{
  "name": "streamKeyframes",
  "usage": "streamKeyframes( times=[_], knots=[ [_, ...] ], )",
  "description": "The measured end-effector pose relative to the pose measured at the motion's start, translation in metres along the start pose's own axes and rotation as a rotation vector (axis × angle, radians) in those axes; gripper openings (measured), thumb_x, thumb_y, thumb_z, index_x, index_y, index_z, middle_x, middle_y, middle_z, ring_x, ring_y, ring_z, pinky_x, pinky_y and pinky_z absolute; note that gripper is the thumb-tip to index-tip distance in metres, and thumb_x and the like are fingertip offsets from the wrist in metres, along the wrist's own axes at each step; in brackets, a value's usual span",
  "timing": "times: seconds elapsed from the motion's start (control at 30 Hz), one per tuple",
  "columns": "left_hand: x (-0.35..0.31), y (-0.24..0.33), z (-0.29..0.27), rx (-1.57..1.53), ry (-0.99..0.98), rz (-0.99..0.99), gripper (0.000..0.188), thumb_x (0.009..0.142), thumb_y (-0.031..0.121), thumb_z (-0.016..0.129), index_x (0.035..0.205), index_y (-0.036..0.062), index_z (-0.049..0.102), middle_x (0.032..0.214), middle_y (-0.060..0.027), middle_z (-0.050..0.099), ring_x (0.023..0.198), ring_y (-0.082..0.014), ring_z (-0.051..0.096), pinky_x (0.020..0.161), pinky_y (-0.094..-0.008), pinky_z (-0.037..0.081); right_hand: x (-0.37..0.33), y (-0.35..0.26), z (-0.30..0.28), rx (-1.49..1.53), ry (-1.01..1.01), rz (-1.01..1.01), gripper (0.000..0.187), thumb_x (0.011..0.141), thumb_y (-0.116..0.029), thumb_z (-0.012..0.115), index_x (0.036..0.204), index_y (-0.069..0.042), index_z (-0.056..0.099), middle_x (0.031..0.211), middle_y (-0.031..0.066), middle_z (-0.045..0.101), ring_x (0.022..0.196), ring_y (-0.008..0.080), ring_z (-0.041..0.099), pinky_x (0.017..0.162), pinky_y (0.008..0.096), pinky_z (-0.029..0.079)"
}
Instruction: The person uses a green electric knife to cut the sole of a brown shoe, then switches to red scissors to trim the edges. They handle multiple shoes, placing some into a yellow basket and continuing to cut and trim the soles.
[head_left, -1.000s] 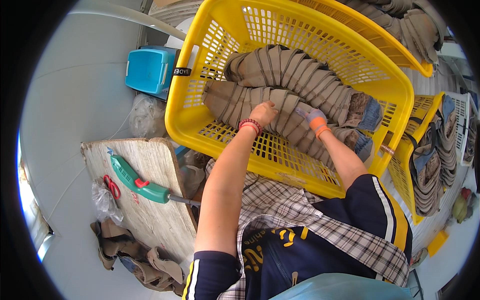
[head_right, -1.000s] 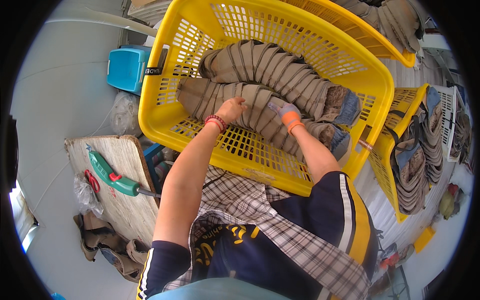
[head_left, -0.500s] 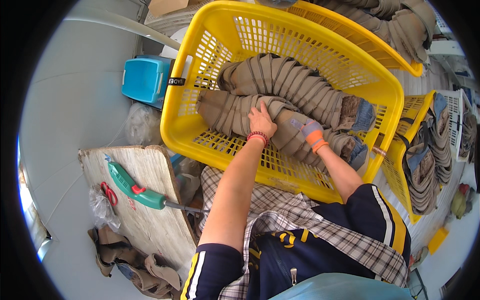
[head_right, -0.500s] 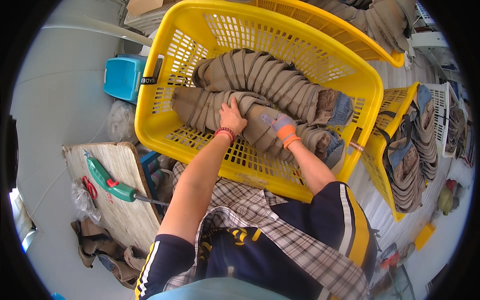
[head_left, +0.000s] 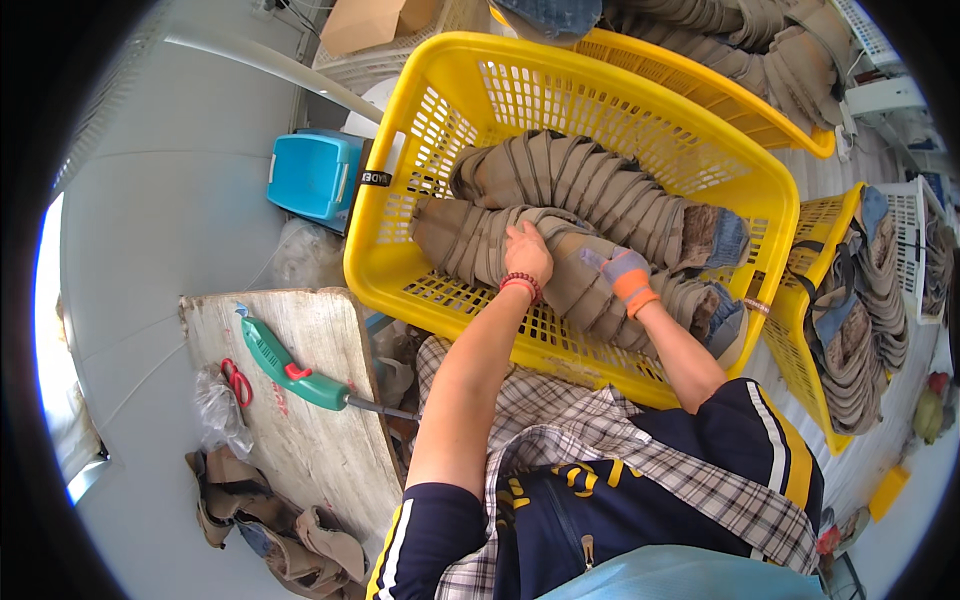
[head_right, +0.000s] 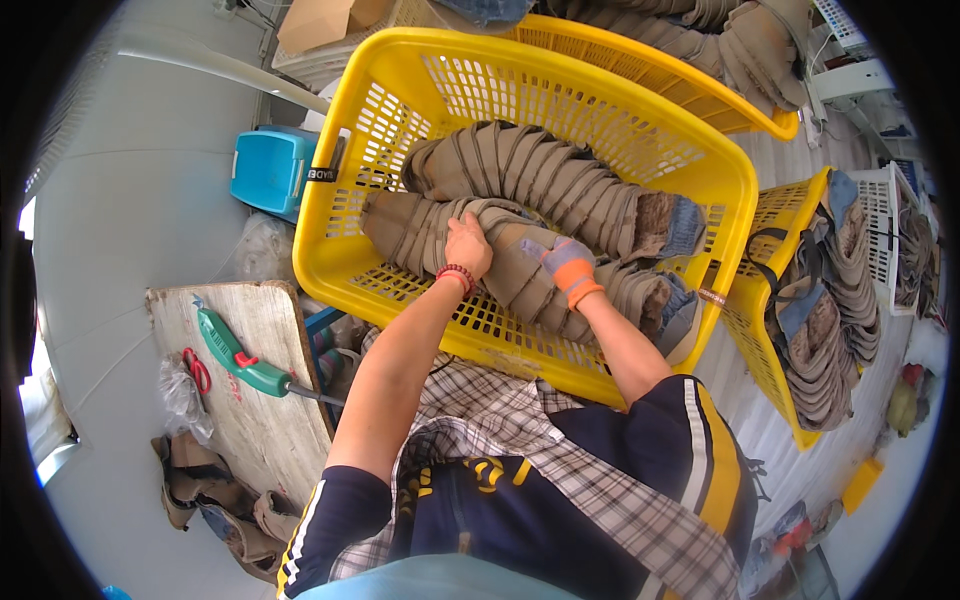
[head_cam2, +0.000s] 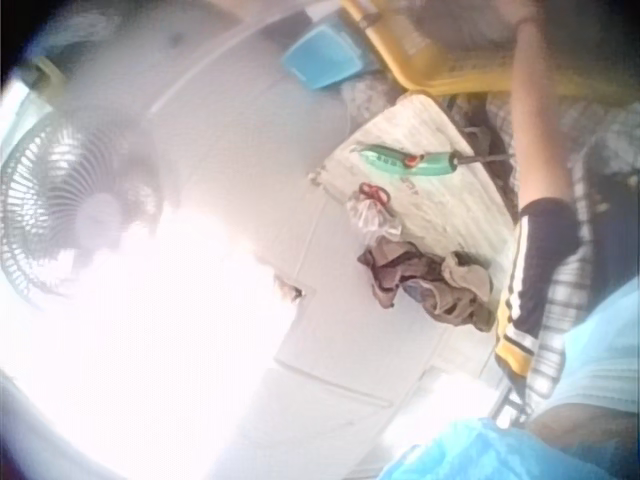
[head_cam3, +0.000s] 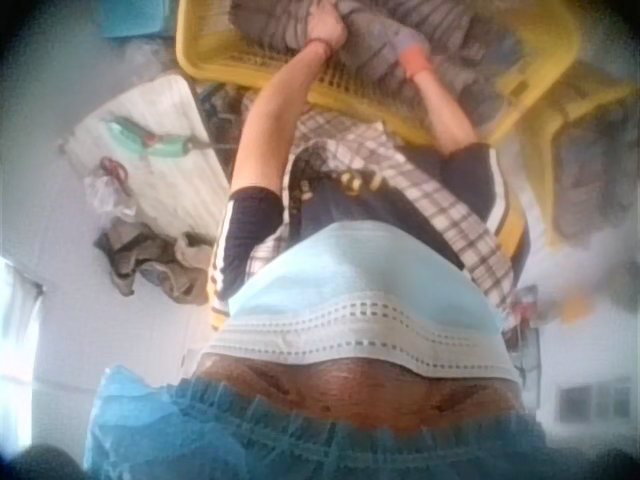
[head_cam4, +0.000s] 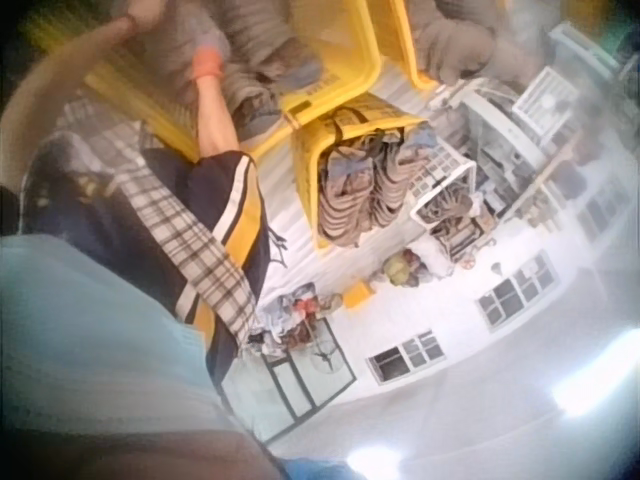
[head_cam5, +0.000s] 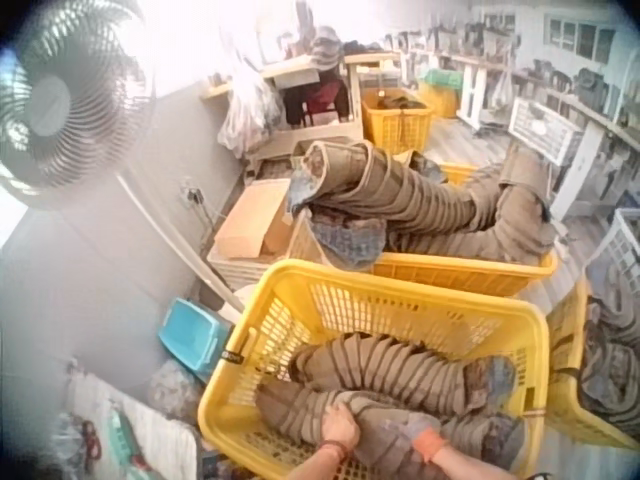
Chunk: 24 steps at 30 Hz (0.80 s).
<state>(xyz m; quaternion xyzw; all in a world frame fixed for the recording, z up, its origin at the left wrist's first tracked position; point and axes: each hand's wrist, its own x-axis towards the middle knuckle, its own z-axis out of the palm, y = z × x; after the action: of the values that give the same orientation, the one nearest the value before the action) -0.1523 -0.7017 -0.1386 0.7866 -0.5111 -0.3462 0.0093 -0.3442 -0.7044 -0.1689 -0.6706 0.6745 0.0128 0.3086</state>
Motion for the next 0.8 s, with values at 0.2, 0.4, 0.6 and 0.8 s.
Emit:
streamKeyframes(
  times=[0.2,0.4,0.6,0.8],
  knots=[
    [-0.003,-0.013,-0.025,-0.082,-0.003,0.008,0.038,0.079,0.002,0.051,0.116,0.0006,0.046,0.124,-0.0283,0.039,0.103,-0.0465,0.052,0.09,-0.0462,0.045,-0.005,-0.02,-0.017,0.043,-0.045,-0.016,0.081,0.068,-0.079,0.054,0.047,-0.001,0.049,0.044,0.0145,0.043,0.041,0.0275,0.042,0.044,0.0406,0.038],
    [-0.006,-0.019,-0.032,-0.102,0.06,0.006,0.038,0.077,0.001,0.052,0.114,0.001,0.046,0.121,-0.0289,0.041,0.103,-0.0469,0.052,0.09,-0.0481,0.044,-0.012,-0.035,-0.024,0.051,0.047,-0.074,0.081,0.068,-0.078,0.055,0.042,-0.002,0.044,0.04,0.0134,0.038,0.036,0.0256,0.039,0.04,0.0402,0.035],
    [-0.019,-0.013,-0.031,-0.184,0.156,0.039,0.038,0.072,-0.002,0.054,0.107,0.001,0.039,0.117,-0.0286,0.043,0.101,-0.0486,0.051,0.087,-0.0501,0.044,-0.017,-0.028,-0.022,0.068,0.086,-0.087,0.081,0.067,-0.077,0.057,0.044,-0.001,0.046,0.042,0.0153,0.04,0.038,0.0272,0.041,0.041,0.0406,0.036],
    [-0.036,-0.006,-0.054,-0.224,0.184,0.165,0.037,0.07,-0.003,0.053,0.103,0.0012,0.038,0.111,-0.0286,0.046,0.099,-0.0485,0.05,0.085,-0.0515,0.043,-0.029,-0.028,-0.038,0.157,0.103,-0.109,0.081,0.065,-0.079,0.058,0.048,0.0,0.049,0.046,0.0162,0.044,0.042,0.029,0.043,0.044,0.0409,0.038]
  ],
)
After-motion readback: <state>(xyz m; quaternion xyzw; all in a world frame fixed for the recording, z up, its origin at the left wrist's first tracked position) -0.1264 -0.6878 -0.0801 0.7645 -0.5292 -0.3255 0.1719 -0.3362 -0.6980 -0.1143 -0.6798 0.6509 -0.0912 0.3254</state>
